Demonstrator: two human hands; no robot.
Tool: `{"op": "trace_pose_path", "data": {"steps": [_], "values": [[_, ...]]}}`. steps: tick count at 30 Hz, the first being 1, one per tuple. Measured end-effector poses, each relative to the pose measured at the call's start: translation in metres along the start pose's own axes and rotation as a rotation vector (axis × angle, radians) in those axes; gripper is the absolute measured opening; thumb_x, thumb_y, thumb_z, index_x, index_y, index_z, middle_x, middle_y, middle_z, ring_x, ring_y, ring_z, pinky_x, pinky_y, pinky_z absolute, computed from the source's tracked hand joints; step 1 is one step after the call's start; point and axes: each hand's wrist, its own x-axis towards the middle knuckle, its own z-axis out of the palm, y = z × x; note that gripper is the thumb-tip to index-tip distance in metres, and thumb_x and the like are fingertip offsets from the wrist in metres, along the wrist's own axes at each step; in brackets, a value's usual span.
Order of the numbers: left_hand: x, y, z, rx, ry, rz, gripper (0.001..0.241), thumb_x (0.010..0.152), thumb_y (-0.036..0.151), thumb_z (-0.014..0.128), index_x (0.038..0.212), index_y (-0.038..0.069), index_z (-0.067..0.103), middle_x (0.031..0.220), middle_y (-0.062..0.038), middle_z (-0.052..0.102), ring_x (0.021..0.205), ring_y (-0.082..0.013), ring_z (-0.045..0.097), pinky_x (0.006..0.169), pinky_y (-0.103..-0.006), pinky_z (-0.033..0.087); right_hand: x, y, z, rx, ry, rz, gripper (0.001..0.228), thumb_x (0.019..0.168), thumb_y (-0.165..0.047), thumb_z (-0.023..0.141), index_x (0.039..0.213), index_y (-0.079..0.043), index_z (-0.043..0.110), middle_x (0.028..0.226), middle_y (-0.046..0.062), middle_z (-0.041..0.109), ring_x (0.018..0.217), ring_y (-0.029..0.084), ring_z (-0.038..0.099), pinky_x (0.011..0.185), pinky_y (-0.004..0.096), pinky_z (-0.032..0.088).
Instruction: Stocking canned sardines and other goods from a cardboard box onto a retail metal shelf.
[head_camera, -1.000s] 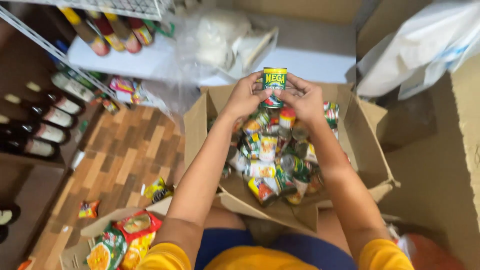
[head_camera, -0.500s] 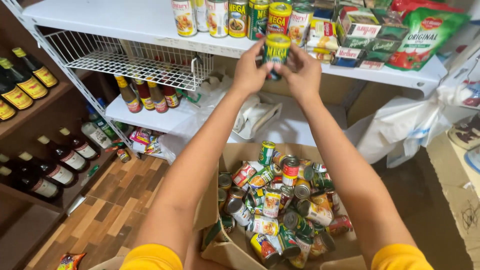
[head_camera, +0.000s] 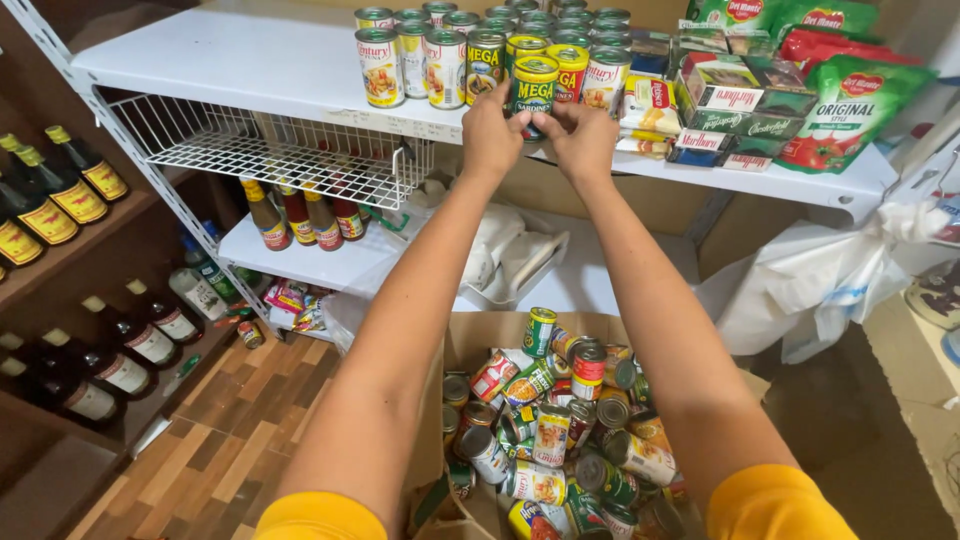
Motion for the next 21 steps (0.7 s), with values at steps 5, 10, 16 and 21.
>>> {"op": "trace_pose_path", "data": {"steps": [5,10,16,21], "values": [[0.007,0.003,-0.011,0.052,-0.145,-0.173,0.050,0.085,0.019,0.082,0.132,0.009,0.067,0.107,-0.023,0.073,0.101,-0.0385,0.071,0.089,-0.0459,0.054,0.001,-0.020,0.000,-0.103,0.020,-0.005,0.029,0.080,-0.027,0.091,0.096,-0.004,0.081,0.078,0.012,0.077,0.064,0.017,0.074,0.064,0.031,0.057],[0.010,-0.003,-0.008,0.043,-0.131,-0.137,0.051,0.086,0.019,0.082,0.135,0.018,0.067,0.107,-0.021,0.074,0.103,-0.0399,0.069,0.089,-0.0468,0.054,0.008,-0.003,0.007,-0.211,0.044,-0.038,0.024,0.081,-0.028,0.090,0.091,-0.007,0.083,0.074,0.012,0.076,0.062,0.020,0.072,0.064,0.033,0.056],[0.011,-0.013,-0.004,0.148,-0.183,-0.152,0.052,0.082,0.017,0.082,0.132,0.019,0.065,0.104,-0.018,0.070,0.102,-0.0385,0.068,0.089,-0.0473,0.052,0.003,-0.024,0.002,-0.213,0.060,-0.026,0.027,0.076,-0.031,0.091,0.089,-0.008,0.083,0.073,0.010,0.076,0.063,0.020,0.074,0.065,0.033,0.057],[0.014,-0.041,0.012,0.199,-0.188,-0.078,0.054,0.080,0.022,0.082,0.129,0.010,0.064,0.102,-0.022,0.068,0.101,-0.0412,0.065,0.088,-0.0484,0.051,0.003,-0.023,0.004,-0.198,0.051,0.008,0.035,0.081,-0.042,0.086,0.088,-0.008,0.082,0.073,0.007,0.076,0.066,0.020,0.075,0.069,0.033,0.059]]}}
